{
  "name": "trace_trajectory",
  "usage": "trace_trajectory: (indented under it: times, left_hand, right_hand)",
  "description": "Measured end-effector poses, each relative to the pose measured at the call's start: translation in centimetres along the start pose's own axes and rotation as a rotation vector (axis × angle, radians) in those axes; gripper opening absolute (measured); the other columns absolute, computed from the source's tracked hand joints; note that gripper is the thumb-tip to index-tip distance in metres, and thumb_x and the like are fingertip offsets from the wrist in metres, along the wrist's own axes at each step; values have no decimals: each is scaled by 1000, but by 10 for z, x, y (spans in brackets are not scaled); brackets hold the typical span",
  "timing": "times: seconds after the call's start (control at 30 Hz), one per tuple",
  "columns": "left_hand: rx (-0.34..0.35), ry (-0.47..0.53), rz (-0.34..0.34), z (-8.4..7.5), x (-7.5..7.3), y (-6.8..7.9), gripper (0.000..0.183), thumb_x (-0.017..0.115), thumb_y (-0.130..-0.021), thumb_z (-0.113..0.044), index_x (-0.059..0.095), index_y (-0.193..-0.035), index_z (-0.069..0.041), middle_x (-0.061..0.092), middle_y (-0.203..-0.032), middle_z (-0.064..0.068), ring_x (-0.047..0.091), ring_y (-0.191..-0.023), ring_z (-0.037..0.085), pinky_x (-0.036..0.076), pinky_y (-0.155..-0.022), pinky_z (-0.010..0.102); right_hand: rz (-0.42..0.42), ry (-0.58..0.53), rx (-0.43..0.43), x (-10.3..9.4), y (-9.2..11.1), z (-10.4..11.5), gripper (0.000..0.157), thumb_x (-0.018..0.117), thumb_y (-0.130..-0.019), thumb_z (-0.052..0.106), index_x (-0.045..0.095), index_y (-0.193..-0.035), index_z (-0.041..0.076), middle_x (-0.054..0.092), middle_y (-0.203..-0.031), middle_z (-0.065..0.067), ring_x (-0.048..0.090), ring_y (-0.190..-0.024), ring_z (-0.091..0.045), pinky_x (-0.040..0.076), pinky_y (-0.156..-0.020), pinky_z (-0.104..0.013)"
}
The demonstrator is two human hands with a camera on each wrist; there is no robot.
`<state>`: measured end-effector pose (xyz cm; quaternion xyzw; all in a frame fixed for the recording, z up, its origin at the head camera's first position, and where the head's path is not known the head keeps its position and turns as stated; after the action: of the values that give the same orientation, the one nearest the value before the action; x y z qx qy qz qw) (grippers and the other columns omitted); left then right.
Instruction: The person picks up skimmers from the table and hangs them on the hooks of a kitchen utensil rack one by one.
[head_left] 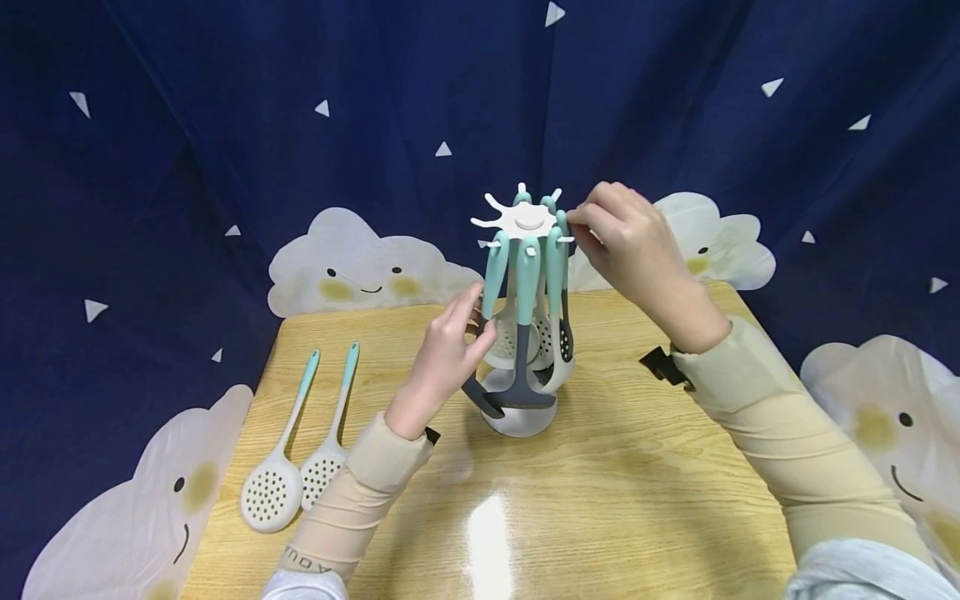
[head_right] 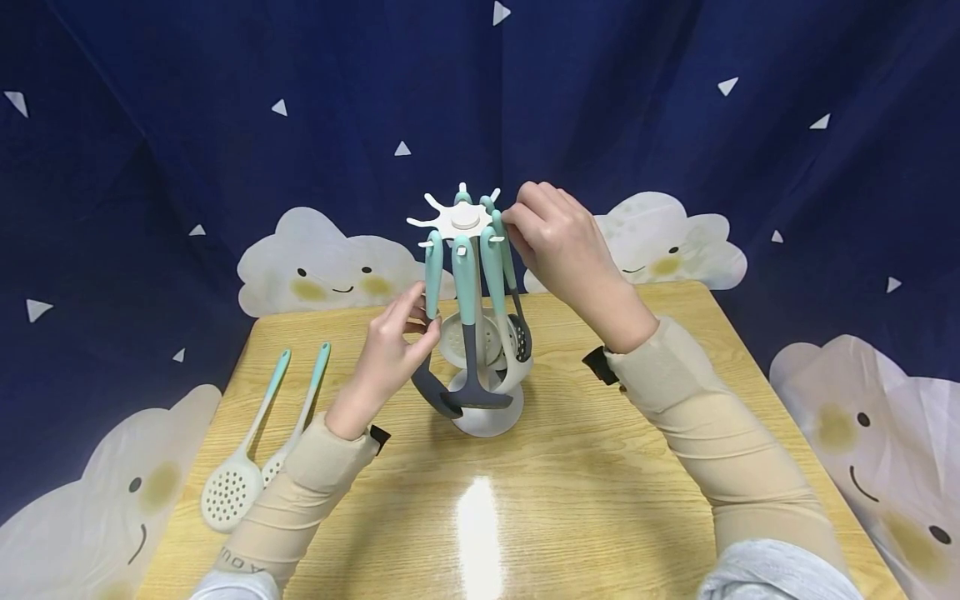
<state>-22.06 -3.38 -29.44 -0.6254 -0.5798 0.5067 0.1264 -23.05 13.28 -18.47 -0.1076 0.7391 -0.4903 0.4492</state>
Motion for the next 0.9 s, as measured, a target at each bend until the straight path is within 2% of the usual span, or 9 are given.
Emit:
trace_trajectory:
  times: [0.5, 0.9]
  left_hand:
    - [-33, 58, -8, 4, 4, 1, 39, 58, -81, 6, 47, -118, 9, 59, -89, 16, 61, -75, 21, 51, -67, 19]
    - [-25, 85, -2, 5, 6, 2, 39, 59, -83, 4, 45, -120, 7, 58, -91, 16, 60, -77, 21, 51, -68, 20]
  right_hand:
    - [-47, -30, 15, -1, -1, 1, 8, 60, -76, -14, 62, -78, -7, 53, -73, -16, 47, -63, -29, 39, -57, -36]
    - [-18, 0, 9, 0, 0, 1, 7, 60, -76, -13, 62, -78, -7, 53, -74, -15, 47, -63, -28, 39, -56, -35]
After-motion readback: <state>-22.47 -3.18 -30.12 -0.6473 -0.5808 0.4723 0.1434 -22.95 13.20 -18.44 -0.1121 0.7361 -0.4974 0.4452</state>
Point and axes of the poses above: each hand's wrist, its own y-axis away from the middle knuckle, its own x-axis out of the palm, z = x × y, the point moved 7 cm from there along -y, towards the middle knuckle
